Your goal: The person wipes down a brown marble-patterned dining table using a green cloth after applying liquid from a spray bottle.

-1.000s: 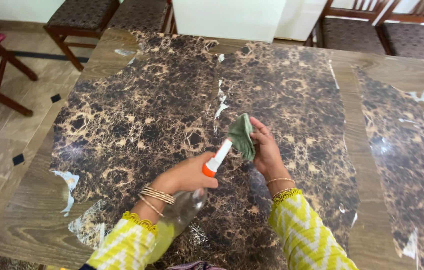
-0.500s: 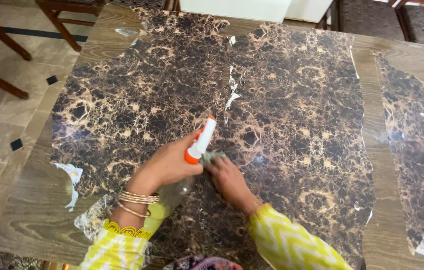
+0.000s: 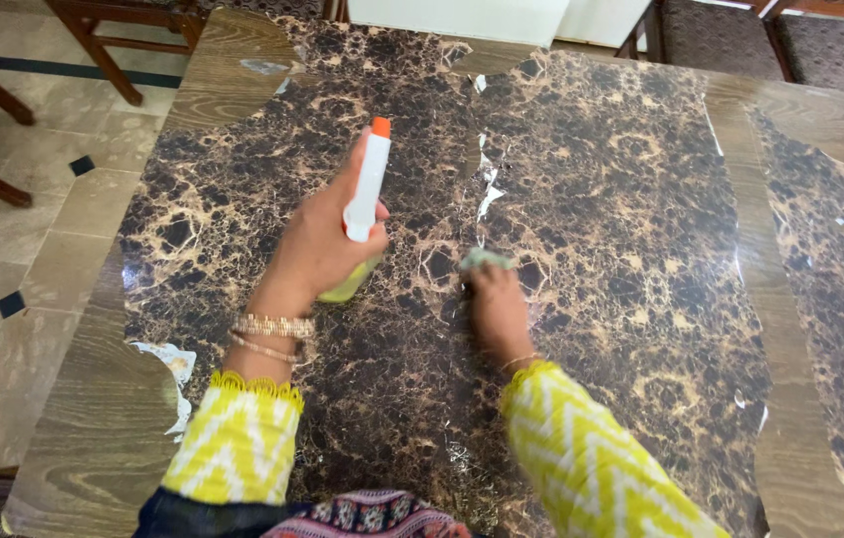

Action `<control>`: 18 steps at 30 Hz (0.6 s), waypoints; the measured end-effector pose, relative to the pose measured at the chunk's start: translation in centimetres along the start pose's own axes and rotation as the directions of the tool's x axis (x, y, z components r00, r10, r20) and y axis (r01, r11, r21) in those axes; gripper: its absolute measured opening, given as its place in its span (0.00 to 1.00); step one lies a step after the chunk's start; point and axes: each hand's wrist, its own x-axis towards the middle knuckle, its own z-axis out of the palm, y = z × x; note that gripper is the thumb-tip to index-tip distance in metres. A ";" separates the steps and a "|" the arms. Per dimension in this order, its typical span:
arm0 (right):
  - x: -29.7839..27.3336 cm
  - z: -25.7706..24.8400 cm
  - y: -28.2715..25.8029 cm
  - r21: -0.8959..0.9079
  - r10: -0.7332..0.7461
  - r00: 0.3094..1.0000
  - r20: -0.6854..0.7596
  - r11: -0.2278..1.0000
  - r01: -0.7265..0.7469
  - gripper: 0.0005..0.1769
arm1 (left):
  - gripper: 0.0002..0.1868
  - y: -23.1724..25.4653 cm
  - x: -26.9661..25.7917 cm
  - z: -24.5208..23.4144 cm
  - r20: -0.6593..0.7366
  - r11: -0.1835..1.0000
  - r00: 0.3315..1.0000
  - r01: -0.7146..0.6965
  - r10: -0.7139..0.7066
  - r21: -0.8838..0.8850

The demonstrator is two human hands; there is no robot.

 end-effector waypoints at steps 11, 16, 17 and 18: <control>-5.0 -1.3 4.9 -0.201 0.071 0.996 -0.049 0.976 -0.079 0.30 | 0.60 -5.7 0.9 0.5 -0.246 0.967 0.965 -0.142 0.088 -0.211; 1.4 0.7 -0.2 0.006 0.185 0.982 0.045 0.983 -0.185 0.22 | 0.59 -8.1 -1.1 2.8 -0.427 0.944 0.903 -0.183 0.052 -0.273; 1.4 1.2 -1.5 0.031 0.121 0.991 0.062 0.992 -0.123 0.25 | 0.61 -8.7 -1.6 3.2 -0.449 0.946 0.891 -0.194 0.061 -0.258; 1.4 1.7 -2.6 0.059 0.057 0.995 0.076 0.996 -0.061 0.29 | 0.63 -9.2 -2.1 3.7 -0.471 0.948 0.879 -0.205 0.070 -0.241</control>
